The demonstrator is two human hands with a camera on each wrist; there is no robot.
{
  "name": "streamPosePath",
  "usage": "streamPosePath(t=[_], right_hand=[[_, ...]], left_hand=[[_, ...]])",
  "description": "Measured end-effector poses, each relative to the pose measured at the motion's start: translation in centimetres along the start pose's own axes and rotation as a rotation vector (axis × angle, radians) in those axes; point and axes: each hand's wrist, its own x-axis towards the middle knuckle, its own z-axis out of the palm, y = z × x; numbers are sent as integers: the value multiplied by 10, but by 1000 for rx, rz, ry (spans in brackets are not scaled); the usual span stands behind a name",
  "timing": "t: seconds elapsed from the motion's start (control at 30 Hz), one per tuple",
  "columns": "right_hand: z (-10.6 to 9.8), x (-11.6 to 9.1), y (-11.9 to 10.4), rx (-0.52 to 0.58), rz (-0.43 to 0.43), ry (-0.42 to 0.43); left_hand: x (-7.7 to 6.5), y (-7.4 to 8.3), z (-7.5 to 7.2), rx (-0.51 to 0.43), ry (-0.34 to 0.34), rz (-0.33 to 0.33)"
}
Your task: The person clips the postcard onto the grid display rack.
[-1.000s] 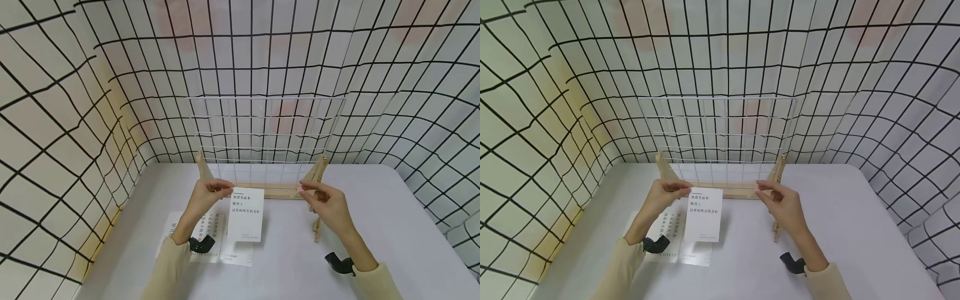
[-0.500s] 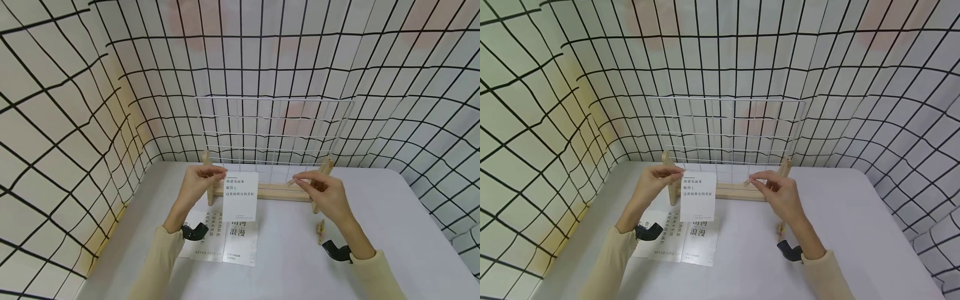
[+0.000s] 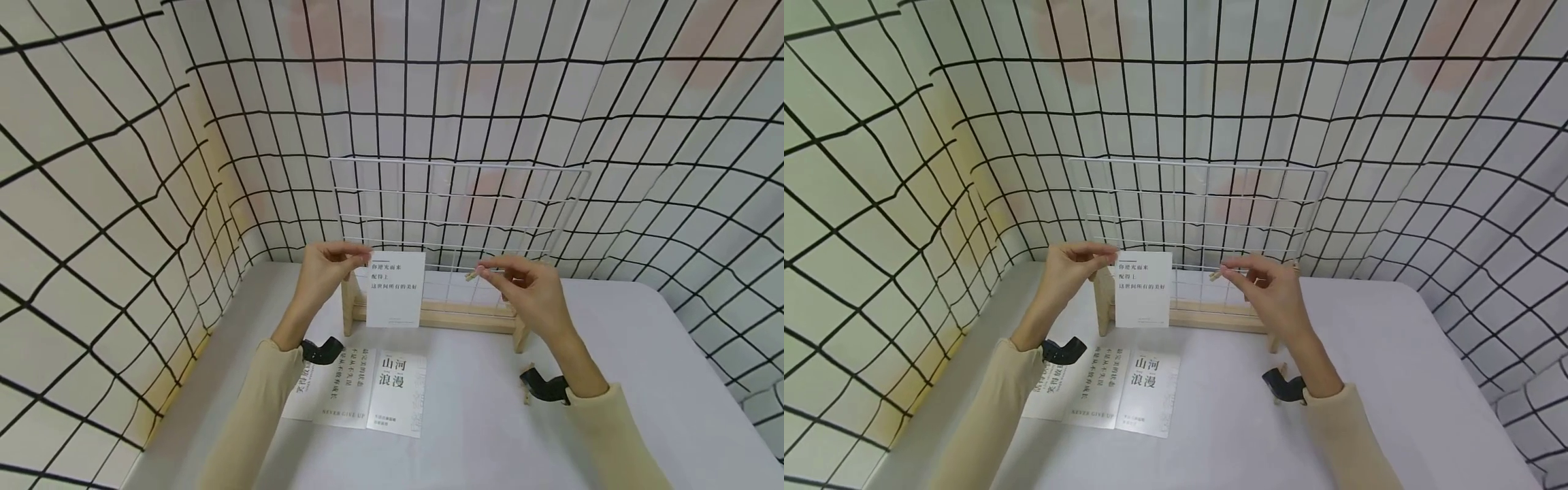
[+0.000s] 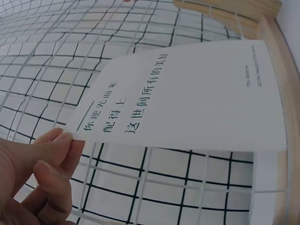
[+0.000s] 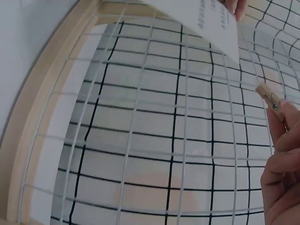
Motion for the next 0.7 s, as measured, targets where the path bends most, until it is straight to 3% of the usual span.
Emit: streamPosePath(t=[0.27, 0.43, 0.7], right_hand=[[7, 17, -10, 62, -18, -16], [14, 29, -16, 78, -48, -1], [28, 47, -30, 87, -38, -12]], left_hand=[[19, 10, -5, 15, 74, 44], [29, 19, -10, -23, 110, 67], [42, 33, -18, -33, 130, 122]])
